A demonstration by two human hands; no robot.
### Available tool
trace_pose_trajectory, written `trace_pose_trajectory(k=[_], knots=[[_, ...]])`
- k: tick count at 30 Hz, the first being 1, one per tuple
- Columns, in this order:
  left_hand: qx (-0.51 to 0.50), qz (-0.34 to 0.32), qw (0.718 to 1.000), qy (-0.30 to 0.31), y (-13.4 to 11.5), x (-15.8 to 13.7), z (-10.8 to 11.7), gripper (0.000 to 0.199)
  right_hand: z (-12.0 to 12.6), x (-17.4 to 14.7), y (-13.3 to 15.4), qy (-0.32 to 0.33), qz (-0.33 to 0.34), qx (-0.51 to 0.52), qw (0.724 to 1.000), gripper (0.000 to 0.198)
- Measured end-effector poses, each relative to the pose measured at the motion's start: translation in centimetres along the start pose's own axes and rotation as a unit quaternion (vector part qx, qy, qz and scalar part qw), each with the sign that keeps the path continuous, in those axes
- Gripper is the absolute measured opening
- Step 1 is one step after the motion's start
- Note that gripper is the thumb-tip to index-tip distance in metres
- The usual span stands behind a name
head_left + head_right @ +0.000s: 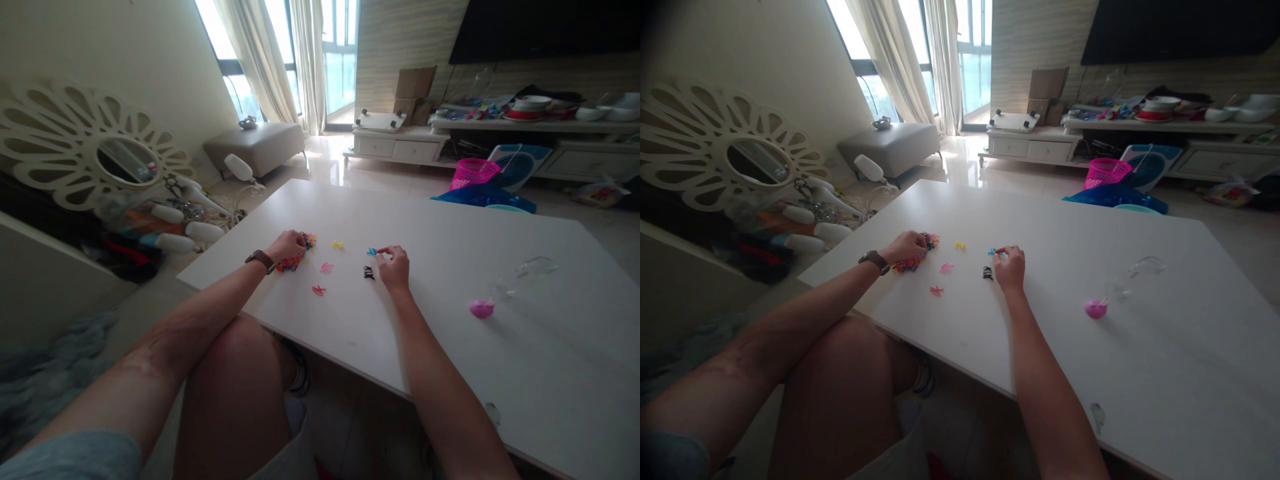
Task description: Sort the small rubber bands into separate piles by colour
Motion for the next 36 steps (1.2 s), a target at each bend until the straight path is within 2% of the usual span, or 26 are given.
trace_pose_trajectory(k=[6, 9, 14, 20, 25, 29, 36], knots=[[0.002, -0.017, 0.999, -0.041, 0.0, 0.5, 0.1, 0.013, 0.0, 0.0, 0.1, 0.001, 0.001, 0.002, 1.0, 0.01], [-0.006, -0.053, 0.997, -0.049, -0.6, 0.5, 0.0, 0.014, 0.0, 0.1, 0.2, 0.001, 0.002, 0.001, 1.0, 0.01], [-0.048, -0.148, 0.988, 0.019, -3.0, 0.0, -0.9, 0.017, 0.2, -0.1, 1.0, 0.012, 0.023, 0.02, 0.999, 0.012], [-0.052, -0.231, 0.969, 0.072, -6.2, -0.2, -2.7, 0.016, 0.3, -0.8, 3.1, 0.094, 0.123, 0.062, 0.986, 0.014], [-0.071, -0.289, 0.95, 0.095, -7.4, 0.0, -3.9, 0.016, 0.1, -1.4, 4.2, 0.195, 0.181, 0.069, 0.962, 0.014], [-0.073, -0.299, 0.947, 0.097, -8.1, 0.1, -4.2, 0.017, -0.2, -1.6, 4.3, 0.238, 0.199, 0.062, 0.949, 0.016], [-0.07, -0.285, 0.952, 0.085, -8.9, 0.2, -4.3, 0.018, -0.4, -1.6, 4.0, 0.252, 0.2, 0.055, 0.945, 0.018]])
Point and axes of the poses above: each hand's wrist, its own x-axis towards the middle knuckle, its own z-axis out of the back of the hand, y = z × x, the point moved 2 cm from there along x, towards the middle knuckle, and after that the axes turned 3 degrees about y, right-handed, at the moved point
